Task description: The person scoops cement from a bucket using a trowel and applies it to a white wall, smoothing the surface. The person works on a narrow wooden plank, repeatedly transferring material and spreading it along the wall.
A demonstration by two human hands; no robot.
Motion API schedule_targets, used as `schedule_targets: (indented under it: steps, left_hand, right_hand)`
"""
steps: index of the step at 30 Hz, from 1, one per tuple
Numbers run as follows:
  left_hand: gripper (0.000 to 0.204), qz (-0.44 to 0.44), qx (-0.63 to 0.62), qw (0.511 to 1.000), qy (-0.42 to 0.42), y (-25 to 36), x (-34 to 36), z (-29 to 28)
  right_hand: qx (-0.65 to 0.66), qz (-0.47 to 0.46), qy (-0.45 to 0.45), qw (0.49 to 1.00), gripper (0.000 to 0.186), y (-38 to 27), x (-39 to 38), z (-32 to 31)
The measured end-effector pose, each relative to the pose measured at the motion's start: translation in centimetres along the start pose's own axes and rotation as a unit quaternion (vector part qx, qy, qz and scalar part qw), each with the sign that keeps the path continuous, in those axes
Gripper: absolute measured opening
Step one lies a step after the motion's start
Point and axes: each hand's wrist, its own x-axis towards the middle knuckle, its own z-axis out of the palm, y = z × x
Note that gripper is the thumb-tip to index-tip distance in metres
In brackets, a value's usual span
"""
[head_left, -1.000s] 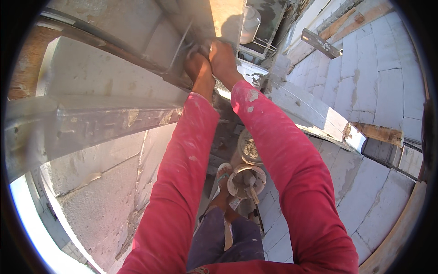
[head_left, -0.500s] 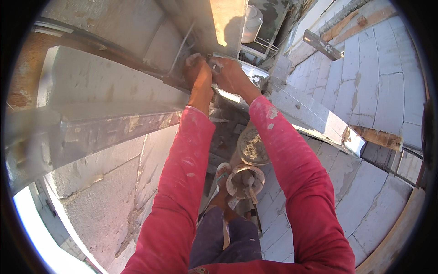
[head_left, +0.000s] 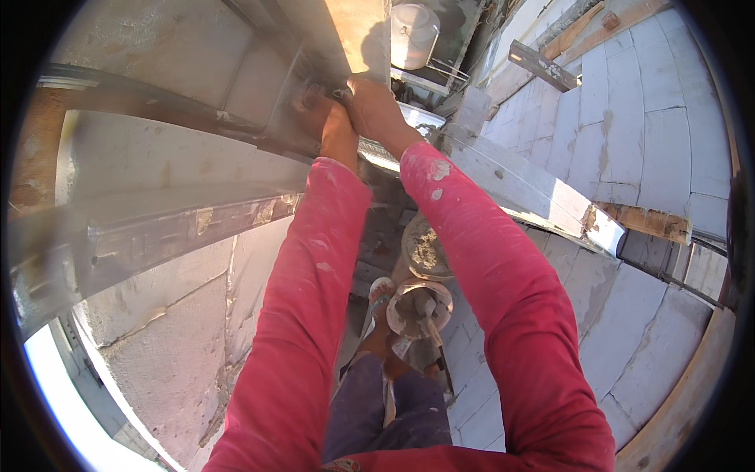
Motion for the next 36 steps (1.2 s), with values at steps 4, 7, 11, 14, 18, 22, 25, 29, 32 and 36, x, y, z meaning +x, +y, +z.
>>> schedule_targets:
  steps: [4, 7, 11, 14, 18, 22, 25, 29, 32, 36]
  left_hand:
    - [0.031, 0.067, 0.054, 0.996, -0.001, -1.3, 3.3, -0.5]
    - [0.028, 0.053, 0.060, 0.996, 0.025, -1.9, 6.2, -1.5]
    - [0.026, 0.039, 0.098, 0.994, 0.024, -2.7, 9.7, -1.4]
    - [0.029, 0.012, 0.152, 0.987, 0.047, -2.7, 9.1, -1.5]
    - [0.033, -0.014, 0.224, 0.970, 0.090, -2.4, 7.7, -0.9]
    - [0.035, -0.023, 0.218, 0.972, 0.086, -2.5, 5.6, 0.2]
    - [0.031, 0.005, 0.179, 0.981, 0.076, -1.8, 3.3, 0.4]
    - [0.031, 0.045, 0.132, 0.990, -0.017, 1.6, 9.8, -1.9]
    - [0.030, -0.029, 0.072, 0.997, -0.019, -1.2, 5.1, -0.5]
    - [0.032, -0.057, 0.074, 0.995, -0.047, -6.6, 6.9, -2.2]
  right_hand:
    - [-0.005, 0.018, 0.017, 1.000, 0.018, 0.3, 1.5, 1.7]
    - [-0.027, 0.004, 0.011, 1.000, 0.017, -0.1, 1.7, 2.3]
    - [-0.103, -0.026, 0.033, 0.994, 0.016, 0.9, 2.5, 3.4]
    - [-0.168, -0.017, -0.010, 0.986, 0.016, 0.4, 2.7, 3.6]
    - [-0.145, 0.036, -0.022, 0.989, 0.018, -0.5, 1.9, 3.4]
    - [-0.055, 0.021, 0.046, 0.997, 0.019, 1.7, 1.6, 4.6]
    - [-0.020, 0.020, 0.055, 0.998, 0.026, 1.8, 1.8, 4.5]
    - [0.039, 0.030, 0.016, 0.999, 0.041, -1.8, 2.5, 3.2]
    - [0.025, 0.043, 0.045, 0.998, 0.047, 2.5, 0.7, 3.7]
    - [0.045, 0.081, 0.053, 0.994, 0.046, 5.1, -1.2, 2.9]
